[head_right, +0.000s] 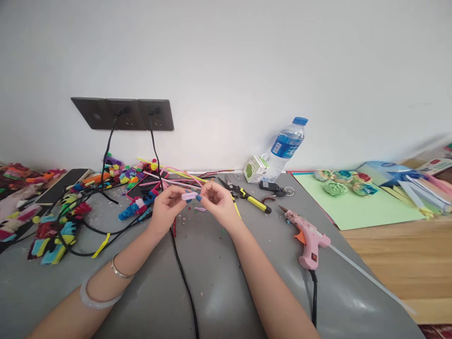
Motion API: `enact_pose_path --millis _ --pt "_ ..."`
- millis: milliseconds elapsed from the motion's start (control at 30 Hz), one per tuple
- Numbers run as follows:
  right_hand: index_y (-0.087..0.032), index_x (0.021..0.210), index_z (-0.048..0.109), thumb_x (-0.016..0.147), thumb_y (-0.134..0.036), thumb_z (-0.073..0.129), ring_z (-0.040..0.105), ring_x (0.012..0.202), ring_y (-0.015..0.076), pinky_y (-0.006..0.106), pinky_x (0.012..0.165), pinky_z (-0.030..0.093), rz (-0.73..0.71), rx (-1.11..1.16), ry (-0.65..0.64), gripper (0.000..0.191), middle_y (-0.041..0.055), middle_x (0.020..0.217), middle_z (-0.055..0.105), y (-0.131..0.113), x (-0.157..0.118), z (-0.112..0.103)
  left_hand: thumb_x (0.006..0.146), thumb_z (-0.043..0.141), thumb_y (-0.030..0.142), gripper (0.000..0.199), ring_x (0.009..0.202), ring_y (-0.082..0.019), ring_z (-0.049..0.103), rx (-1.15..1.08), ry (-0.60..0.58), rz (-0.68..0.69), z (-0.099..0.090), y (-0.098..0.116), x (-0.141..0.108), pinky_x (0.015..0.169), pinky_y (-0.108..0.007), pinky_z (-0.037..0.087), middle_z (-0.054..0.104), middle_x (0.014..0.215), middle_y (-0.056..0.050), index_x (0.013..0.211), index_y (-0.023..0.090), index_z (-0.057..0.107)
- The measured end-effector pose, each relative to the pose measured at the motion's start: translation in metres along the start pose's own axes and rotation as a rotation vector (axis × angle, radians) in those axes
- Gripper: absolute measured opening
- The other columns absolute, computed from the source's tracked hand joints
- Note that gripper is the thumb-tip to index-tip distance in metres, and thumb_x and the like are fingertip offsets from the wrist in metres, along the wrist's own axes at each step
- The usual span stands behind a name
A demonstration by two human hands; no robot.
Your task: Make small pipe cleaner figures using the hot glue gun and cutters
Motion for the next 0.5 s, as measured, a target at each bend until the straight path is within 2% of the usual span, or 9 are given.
enact_pose_path --millis 233,500 --pt "-0.021 0.077 0.056 0.084 -0.043 0.071 0.044 0.061 0.0125 0.026 0.057 0.037 0.004 -0.009 -0.012 0.028 -0.002 0.069 0.049 0.0004 -0.0001 0.0008 0.081 0.071 0.024 0.009 0.089 -0.019 0.067 0.032 -0.026 0.089 -0.0008 0.001 -0.0001 0.08 -0.03 0.055 0.071 0.09 -0.007 0.088 0.018 0.069" --pt "-0.022 0.075 0.055 0.083 -0.049 0.072 0.042 0.06 0.0126 0.026 0.055 0.037 0.027 -0.021 -0.017 0.033 -0.0019 0.068 0.048 -0.0002 0.0009 0.0004 0.083 0.069 0.022 0.007 0.089 -0.019 0.069 0.091 -0.084 0.18 -0.0021 0.0039 0.0013 0.076 -0.03 0.055 0.073 0.092 -0.008 0.089 0.019 0.069"
Point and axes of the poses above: each hand's wrist, its own x-axis towards the middle knuckle, its own z-axis out of the palm, y = z × x, the point moved 1 cm from there along x, towards the middle knuckle
